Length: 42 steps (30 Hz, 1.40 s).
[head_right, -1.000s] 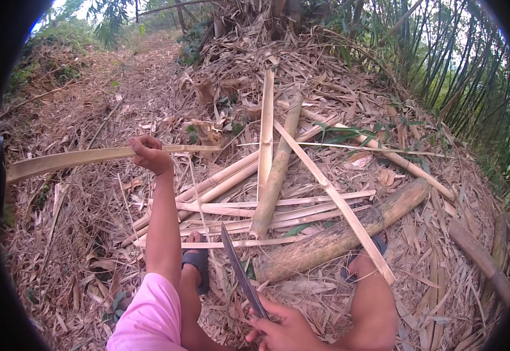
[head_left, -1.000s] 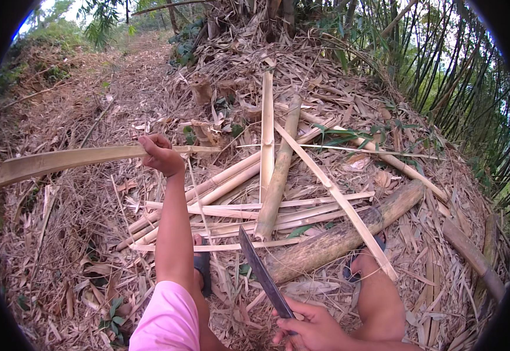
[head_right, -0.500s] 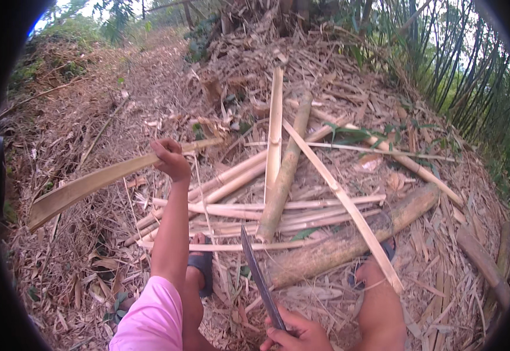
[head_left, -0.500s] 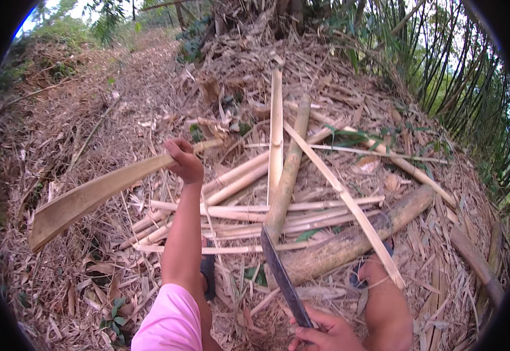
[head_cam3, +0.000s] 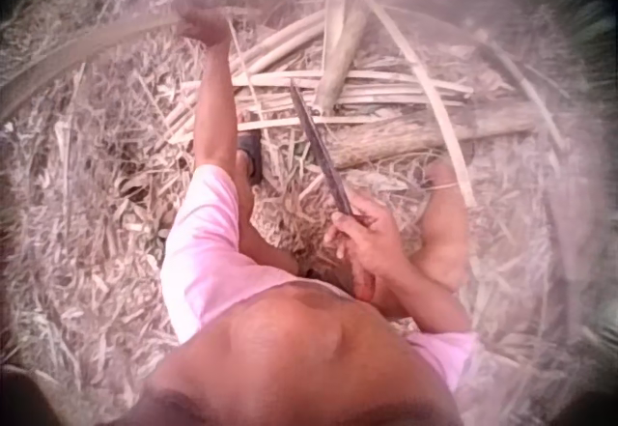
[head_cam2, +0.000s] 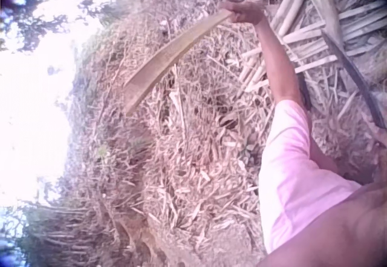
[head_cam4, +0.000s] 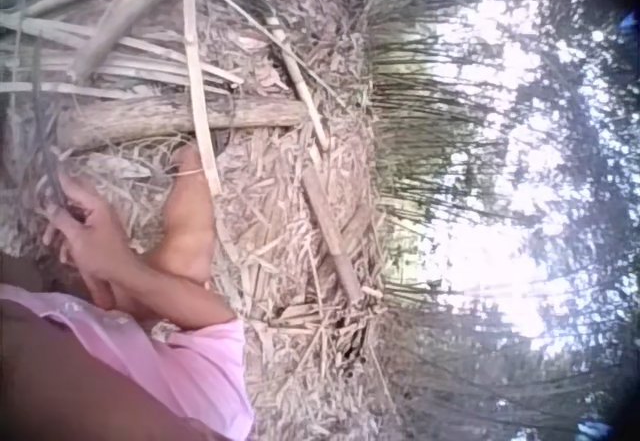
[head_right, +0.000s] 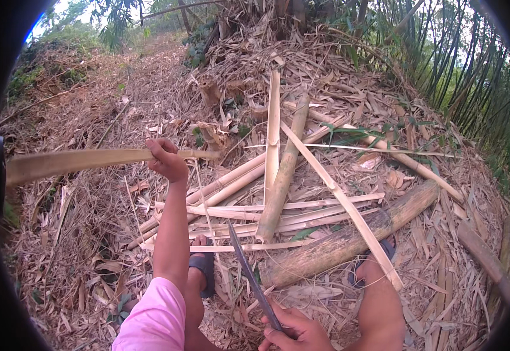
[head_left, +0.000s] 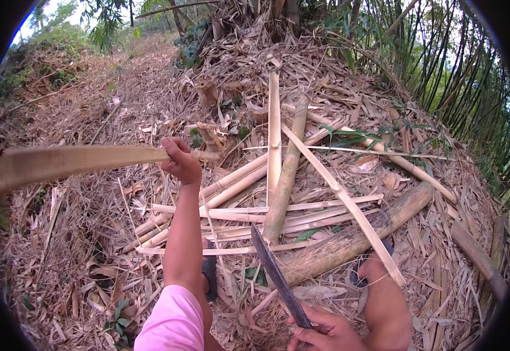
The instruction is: The person uses a large knife to scrape and shave down a length of split bamboo while sitting on the ground, periodically flipping the bamboo strip to work on different sections.
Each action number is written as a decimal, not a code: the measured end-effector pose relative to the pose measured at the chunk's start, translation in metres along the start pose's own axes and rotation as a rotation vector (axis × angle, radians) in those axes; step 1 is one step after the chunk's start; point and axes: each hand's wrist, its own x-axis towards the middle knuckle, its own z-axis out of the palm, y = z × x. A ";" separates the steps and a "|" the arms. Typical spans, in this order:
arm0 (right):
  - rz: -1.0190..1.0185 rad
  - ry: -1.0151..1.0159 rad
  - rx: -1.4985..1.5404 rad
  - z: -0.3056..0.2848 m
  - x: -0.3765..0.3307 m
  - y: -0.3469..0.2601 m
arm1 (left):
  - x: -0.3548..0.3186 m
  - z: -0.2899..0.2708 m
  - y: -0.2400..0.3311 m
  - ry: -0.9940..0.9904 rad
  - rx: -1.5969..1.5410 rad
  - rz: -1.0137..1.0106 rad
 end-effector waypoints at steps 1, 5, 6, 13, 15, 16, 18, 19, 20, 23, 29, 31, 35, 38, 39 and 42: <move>0.007 -0.003 0.003 0.000 0.001 0.001 | -0.001 0.000 0.000 0.005 0.014 0.014; -0.007 0.007 0.005 0.000 0.001 0.001 | -0.001 0.000 0.006 0.032 -0.012 -0.004; -0.016 0.011 0.012 0.001 0.001 0.000 | 0.000 0.000 0.007 0.013 -0.010 -0.004; -0.013 0.009 -0.001 0.003 0.004 0.003 | 0.006 -0.003 0.004 -0.014 -0.047 0.021; 0.012 0.018 -0.005 0.001 0.004 0.002 | 0.003 0.001 0.005 -0.002 -0.045 0.030; 0.014 0.019 -0.005 0.001 0.004 0.002 | 0.002 0.000 0.006 -0.011 -0.047 0.024; 0.015 0.025 -0.002 0.001 0.004 0.001 | -0.001 0.003 0.007 -0.023 -0.055 0.013; 0.011 0.026 0.003 0.000 0.004 0.001 | -0.002 0.004 0.006 -0.025 -0.059 0.009; 0.011 0.022 0.013 0.000 0.005 0.001 | -0.003 0.003 0.005 -0.030 -0.055 0.007; -0.004 0.027 0.024 0.001 0.004 0.000 | -0.008 0.000 -0.003 -0.044 -0.016 -0.022; 0.011 0.043 0.051 -0.001 0.004 0.002 | -0.012 0.000 -0.005 -0.046 -0.028 -0.041; 0.003 0.058 0.053 0.000 0.004 0.000 | -0.010 0.000 -0.004 -0.048 -0.057 -0.040; -0.029 0.049 0.045 0.003 0.005 0.000 | -0.008 -0.004 -0.012 -0.059 -0.030 0.002; -0.014 0.044 0.046 0.004 0.006 0.002 | -0.004 -0.008 -0.011 -0.097 -0.017 -0.002; -0.005 0.044 0.048 0.004 0.006 0.003 | 0.001 -0.010 -0.009 -0.145 -0.046 0.003; 0.008 -0.002 0.038 0.002 0.009 0.006 | 0.015 -0.007 0.005 -0.214 -0.099 0.117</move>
